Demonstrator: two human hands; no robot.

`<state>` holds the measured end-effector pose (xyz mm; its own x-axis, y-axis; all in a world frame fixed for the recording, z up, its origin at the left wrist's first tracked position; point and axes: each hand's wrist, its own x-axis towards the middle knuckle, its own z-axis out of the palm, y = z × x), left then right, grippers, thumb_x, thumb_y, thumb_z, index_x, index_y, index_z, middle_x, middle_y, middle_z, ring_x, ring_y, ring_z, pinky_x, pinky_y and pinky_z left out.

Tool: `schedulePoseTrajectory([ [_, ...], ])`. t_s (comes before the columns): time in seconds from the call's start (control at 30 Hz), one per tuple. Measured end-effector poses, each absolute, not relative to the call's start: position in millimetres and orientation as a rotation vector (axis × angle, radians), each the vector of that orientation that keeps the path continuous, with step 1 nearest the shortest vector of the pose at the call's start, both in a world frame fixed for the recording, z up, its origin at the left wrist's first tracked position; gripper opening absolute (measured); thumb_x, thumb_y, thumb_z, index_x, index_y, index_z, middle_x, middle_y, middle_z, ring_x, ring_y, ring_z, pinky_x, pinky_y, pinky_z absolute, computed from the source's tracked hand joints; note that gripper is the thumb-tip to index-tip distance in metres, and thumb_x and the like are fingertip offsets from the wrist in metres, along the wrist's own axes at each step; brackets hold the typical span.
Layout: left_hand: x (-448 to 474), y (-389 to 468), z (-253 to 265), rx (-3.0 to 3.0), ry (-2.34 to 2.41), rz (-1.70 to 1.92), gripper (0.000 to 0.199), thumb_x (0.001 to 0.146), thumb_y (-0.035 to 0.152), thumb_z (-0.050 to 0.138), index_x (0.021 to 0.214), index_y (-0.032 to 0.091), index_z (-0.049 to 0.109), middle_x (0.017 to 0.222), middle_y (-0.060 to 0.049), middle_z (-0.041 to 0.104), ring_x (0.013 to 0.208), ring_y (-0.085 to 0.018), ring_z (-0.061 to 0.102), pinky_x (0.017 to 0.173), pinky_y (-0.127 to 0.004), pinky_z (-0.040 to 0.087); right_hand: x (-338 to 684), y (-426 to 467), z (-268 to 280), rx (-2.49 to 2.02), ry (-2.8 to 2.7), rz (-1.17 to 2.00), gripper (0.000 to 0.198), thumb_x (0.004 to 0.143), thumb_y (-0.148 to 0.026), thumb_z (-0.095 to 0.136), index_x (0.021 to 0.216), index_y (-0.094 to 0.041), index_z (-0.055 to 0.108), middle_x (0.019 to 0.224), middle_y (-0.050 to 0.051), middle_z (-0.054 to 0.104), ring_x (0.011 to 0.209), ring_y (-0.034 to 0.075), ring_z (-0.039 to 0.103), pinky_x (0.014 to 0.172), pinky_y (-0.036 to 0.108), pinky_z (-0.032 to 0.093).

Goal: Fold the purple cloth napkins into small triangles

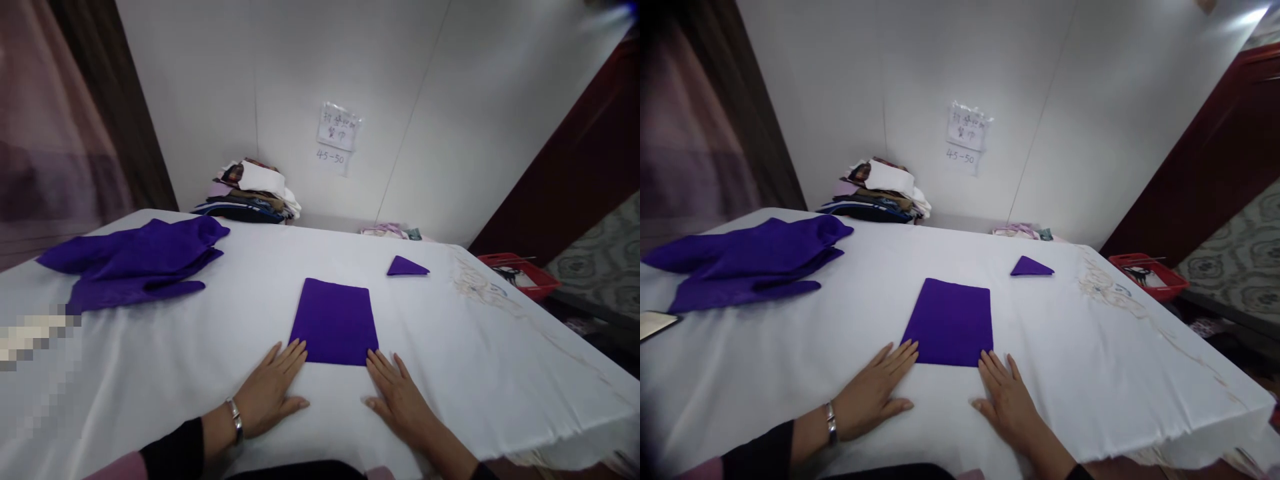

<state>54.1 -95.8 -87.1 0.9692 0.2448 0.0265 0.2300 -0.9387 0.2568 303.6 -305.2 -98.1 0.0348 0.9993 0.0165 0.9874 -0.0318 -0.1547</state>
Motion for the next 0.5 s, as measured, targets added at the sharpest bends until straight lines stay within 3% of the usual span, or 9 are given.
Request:
schedulePoseTrajectory([
  [0.2, 57.2, -101.7, -80.6, 2.871, 0.33, 0.198, 0.076, 0.082, 0.064, 0.037, 0.142, 0.02, 0.021, 0.148, -0.009, 0.022, 0.137, -0.027, 0.013, 0.11, -0.052, 0.013, 304.1, -307.2, -102.1, -2.173, -2.093, 0.141, 0.061, 0.091, -0.044, 0.038, 0.143, -0.026, 0.013, 0.147, 0.007, 0.022, 0.134, 0.027, 0.022, 0.107, 0.057, 0.016],
  [0.43, 48.7, -103.9, -90.6, 2.851, 0.346, 0.262, 0.075, 0.081, 0.061, 0.044, 0.139, 0.018, 0.028, 0.145, -0.013, 0.029, 0.134, -0.028, 0.023, 0.109, -0.05, 0.02, 309.7, -286.1, -68.7, -2.145, -2.067, 0.23, 0.059, 0.09, -0.046, 0.037, 0.142, -0.029, 0.016, 0.146, 0.005, 0.024, 0.135, 0.026, 0.02, 0.107, 0.057, 0.013],
  [0.5, 48.0, -103.9, -92.5, 2.837, 0.363, 0.238, 0.074, 0.081, 0.06, 0.045, 0.138, 0.017, 0.03, 0.144, -0.014, 0.03, 0.134, -0.028, 0.024, 0.109, -0.051, 0.021, 302.9, -260.6, -54.3, -2.074, -2.048, 0.247, 0.055, 0.091, -0.044, 0.036, 0.141, -0.027, 0.023, 0.145, 0.006, 0.028, 0.135, 0.025, 0.02, 0.108, 0.055, 0.013],
])
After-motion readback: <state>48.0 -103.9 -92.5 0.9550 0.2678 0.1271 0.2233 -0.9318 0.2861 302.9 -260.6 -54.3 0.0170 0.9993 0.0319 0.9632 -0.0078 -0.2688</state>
